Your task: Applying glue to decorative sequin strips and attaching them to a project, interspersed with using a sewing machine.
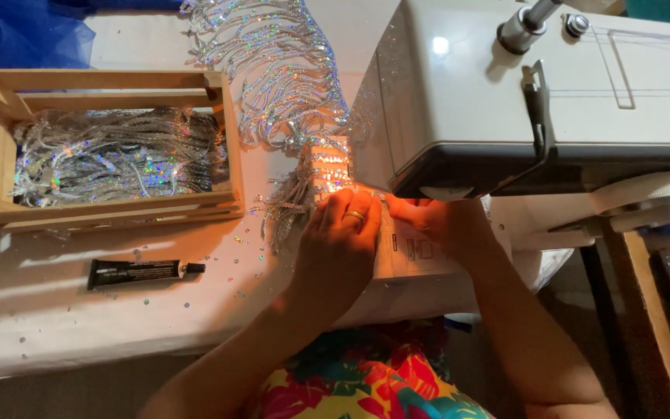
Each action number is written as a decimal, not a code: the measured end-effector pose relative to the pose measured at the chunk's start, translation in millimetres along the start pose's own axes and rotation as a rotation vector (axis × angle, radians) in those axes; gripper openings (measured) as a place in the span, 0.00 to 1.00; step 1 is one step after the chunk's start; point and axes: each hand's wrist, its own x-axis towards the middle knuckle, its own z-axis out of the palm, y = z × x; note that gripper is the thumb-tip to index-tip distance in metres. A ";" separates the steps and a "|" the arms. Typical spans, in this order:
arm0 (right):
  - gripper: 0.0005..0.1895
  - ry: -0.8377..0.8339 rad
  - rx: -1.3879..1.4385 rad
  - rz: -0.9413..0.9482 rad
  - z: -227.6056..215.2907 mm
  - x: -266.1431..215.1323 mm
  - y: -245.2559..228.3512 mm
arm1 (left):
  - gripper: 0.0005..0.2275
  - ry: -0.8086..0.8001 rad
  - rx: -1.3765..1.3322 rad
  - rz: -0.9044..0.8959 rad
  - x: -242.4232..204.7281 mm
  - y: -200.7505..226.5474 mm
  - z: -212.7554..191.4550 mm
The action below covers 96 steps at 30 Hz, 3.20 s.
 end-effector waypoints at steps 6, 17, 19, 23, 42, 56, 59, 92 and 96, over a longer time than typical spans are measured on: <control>0.08 -0.020 -0.131 -0.066 2.0 -0.2 1.1 | 0.09 -0.007 -0.006 0.014 4.1 0.7 -3.9; 0.05 0.001 0.013 -0.017 -55.6 12.0 -2.8 | 0.09 -0.017 -0.007 0.022 7.3 0.7 -5.5; 0.06 -0.007 0.052 -0.010 -56.3 9.4 -5.7 | 0.09 -0.019 -0.024 0.015 7.9 1.1 -5.5; 0.06 -0.011 0.250 0.126 -58.0 -1.5 -15.5 | 0.09 -0.008 -0.045 0.017 7.0 0.5 -0.4; 0.17 0.129 0.499 0.387 -93.9 15.0 -28.1 | 0.07 -0.027 -0.044 0.004 12.3 2.4 -0.6; 0.13 0.131 0.313 0.227 -63.6 7.3 -20.5 | 0.07 0.006 0.010 0.076 8.7 -2.0 4.6; 0.11 0.135 0.268 0.190 -57.5 5.1 -19.2 | 0.05 0.019 0.017 0.093 13.5 -2.2 -1.1; 0.21 0.215 0.880 0.574 -80.4 -4.1 -18.6 | 0.08 0.020 -0.024 0.155 25.4 -0.2 -6.6; 0.18 0.187 0.565 0.408 -86.0 4.6 -18.8 | 0.08 0.020 -0.023 0.133 27.7 1.7 -8.3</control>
